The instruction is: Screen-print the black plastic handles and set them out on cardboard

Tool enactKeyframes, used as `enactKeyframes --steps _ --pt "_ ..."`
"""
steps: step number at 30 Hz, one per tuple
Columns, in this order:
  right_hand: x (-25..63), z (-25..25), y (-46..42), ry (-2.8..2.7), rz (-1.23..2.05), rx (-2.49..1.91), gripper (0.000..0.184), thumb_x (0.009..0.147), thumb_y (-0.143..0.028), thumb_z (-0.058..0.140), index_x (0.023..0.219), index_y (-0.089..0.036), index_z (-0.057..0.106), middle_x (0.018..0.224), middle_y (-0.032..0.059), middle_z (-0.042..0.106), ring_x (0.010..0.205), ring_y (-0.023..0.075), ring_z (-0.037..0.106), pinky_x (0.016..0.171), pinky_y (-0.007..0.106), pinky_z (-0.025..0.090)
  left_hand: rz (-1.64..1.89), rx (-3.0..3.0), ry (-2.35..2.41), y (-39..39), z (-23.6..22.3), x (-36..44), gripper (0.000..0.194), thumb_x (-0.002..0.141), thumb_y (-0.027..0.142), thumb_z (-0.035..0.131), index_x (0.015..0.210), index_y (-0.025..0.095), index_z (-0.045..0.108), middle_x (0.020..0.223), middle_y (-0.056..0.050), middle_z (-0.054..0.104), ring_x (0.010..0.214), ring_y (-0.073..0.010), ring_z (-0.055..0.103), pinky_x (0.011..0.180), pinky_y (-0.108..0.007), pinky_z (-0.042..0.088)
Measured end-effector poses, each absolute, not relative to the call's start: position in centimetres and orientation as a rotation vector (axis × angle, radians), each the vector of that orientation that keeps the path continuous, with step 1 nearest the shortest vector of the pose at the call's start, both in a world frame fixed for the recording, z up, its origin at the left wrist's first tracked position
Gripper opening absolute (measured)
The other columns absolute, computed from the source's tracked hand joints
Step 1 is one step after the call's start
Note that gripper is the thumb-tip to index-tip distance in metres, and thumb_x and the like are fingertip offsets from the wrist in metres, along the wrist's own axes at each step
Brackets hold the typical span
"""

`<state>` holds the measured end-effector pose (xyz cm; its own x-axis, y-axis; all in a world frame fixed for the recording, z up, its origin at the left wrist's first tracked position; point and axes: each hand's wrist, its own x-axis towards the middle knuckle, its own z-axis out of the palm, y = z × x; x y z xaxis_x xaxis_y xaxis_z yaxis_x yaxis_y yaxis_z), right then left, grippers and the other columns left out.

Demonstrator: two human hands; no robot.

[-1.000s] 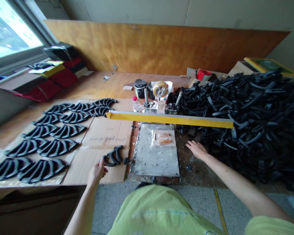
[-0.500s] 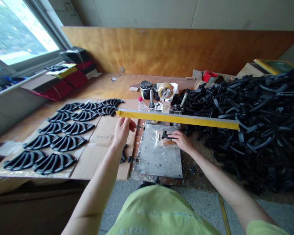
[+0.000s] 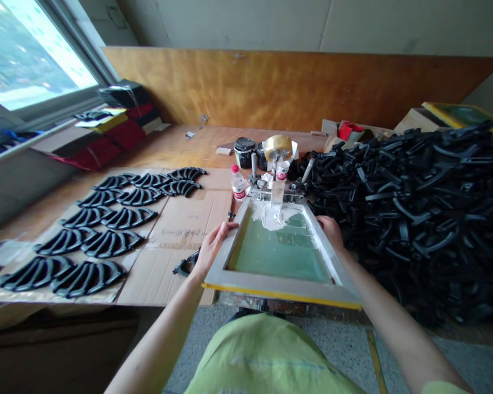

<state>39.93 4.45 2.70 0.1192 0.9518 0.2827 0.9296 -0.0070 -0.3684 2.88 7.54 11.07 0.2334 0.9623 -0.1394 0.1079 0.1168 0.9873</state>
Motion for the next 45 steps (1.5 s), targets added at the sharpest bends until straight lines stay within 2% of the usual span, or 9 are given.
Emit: enactKeyframes --steps 5,7,13,20,24,30,34,40,45 --pt "36.5 6.9 9.2 -1.793 -0.118 -1.714 0.055 0.081 -0.023 0.061 0.134 -0.018 0.048 0.136 0.0139 0.047 0.118 0.027 0.05 0.098 0.041 0.044 0.742 1.127 1.218 5.3 4.3 2.1 0.079 0.074 0.054 0.064 0.142 0.022 0.04 0.08 -0.001 0.068 0.062 -0.0137 0.059 0.054 -0.021 0.044" --pt "33.5 7.8 11.3 -1.99 -0.117 -1.667 0.057 0.078 -0.021 0.067 0.132 -0.018 0.049 0.131 0.0138 0.05 0.116 0.0272 0.05 0.096 0.04 0.044 0.726 1.101 1.231 5.2 2.4 2.4 0.084 0.074 0.053 0.064 0.146 0.022 0.033 0.076 0.001 0.066 0.057 -0.0124 0.057 0.051 -0.021 0.042" --pt "29.3 6.8 12.2 -2.333 0.069 -1.876 0.011 0.084 -0.013 0.055 0.091 -0.014 0.062 0.09 0.0106 0.065 0.09 0.0223 0.057 0.081 0.031 0.043 0.741 1.138 1.313 5.3 0.7 2.7 0.075 0.075 0.052 0.064 0.14 0.021 0.045 0.082 -0.001 0.068 0.068 -0.0146 0.062 0.062 -0.023 0.048" --pt "30.7 6.9 6.7 -2.68 0.199 -1.314 0.018 0.078 -0.005 0.05 0.085 -0.016 0.062 0.085 0.0066 0.064 0.087 0.0193 0.055 0.073 0.027 0.039 0.758 1.188 1.342 5.1 0.5 2.6 0.066 0.077 0.051 0.062 0.135 0.021 0.052 0.086 -0.002 0.069 0.077 -0.0165 0.063 0.07 -0.026 0.049" --pt "31.1 7.4 7.5 -2.538 0.236 -1.389 0.009 0.08 -0.012 0.057 0.081 -0.019 0.063 0.081 0.0035 0.063 0.081 0.0182 0.055 0.07 0.027 0.039 0.78 1.177 1.338 5.0 0.5 2.7 0.065 0.077 0.052 0.062 0.132 0.019 0.054 0.086 -0.003 0.069 0.076 -0.0168 0.063 0.069 -0.025 0.049" --pt "30.5 5.0 5.4 -2.498 0.109 -1.306 0.026 0.08 -0.003 0.05 0.097 -0.016 0.065 0.095 0.0087 0.065 0.096 0.0216 0.054 0.08 0.03 0.043 0.752 1.177 1.285 4.9 0.4 2.6 0.066 0.079 0.055 0.058 0.136 0.021 0.049 0.082 -0.002 0.068 0.069 -0.0155 0.062 0.06 -0.024 0.046" --pt "30.6 6.4 6.2 -2.424 0.194 -1.348 0.015 0.084 -0.016 0.058 0.097 -0.02 0.066 0.09 0.0045 0.066 0.087 0.019 0.058 0.076 0.028 0.045 0.745 1.13 1.274 5.0 1.6 2.5 0.07 0.077 0.054 0.061 0.136 0.02 0.047 0.078 -0.002 0.067 0.062 -0.014 0.059 0.055 -0.022 0.044" --pt "32.7 10.6 13.3 -2.059 0.117 -1.679 0.054 0.079 -0.026 0.069 0.131 -0.031 0.053 0.099 0.0021 0.067 0.083 0.0178 0.062 0.072 0.027 0.046 0.709 1.082 1.174 5.8 7.8 1.9 0.068 0.074 0.053 0.066 0.132 0.021 0.051 0.073 0.001 0.065 0.052 -0.0096 0.053 0.046 -0.018 0.037" --pt "39.9 8.5 12.1 -1.572 0.153 -1.872 0.026 0.091 -0.026 0.047 0.11 -0.017 0.063 0.083 0.0061 0.068 0.073 0.0171 0.061 0.07 0.028 0.045 0.99 1.087 1.048 8.5 13.9 3.8 0.048 0.077 0.057 0.059 0.1 0.016 0.067 0.081 -0.002 0.067 0.062 -0.0115 0.059 0.053 -0.02 0.045"
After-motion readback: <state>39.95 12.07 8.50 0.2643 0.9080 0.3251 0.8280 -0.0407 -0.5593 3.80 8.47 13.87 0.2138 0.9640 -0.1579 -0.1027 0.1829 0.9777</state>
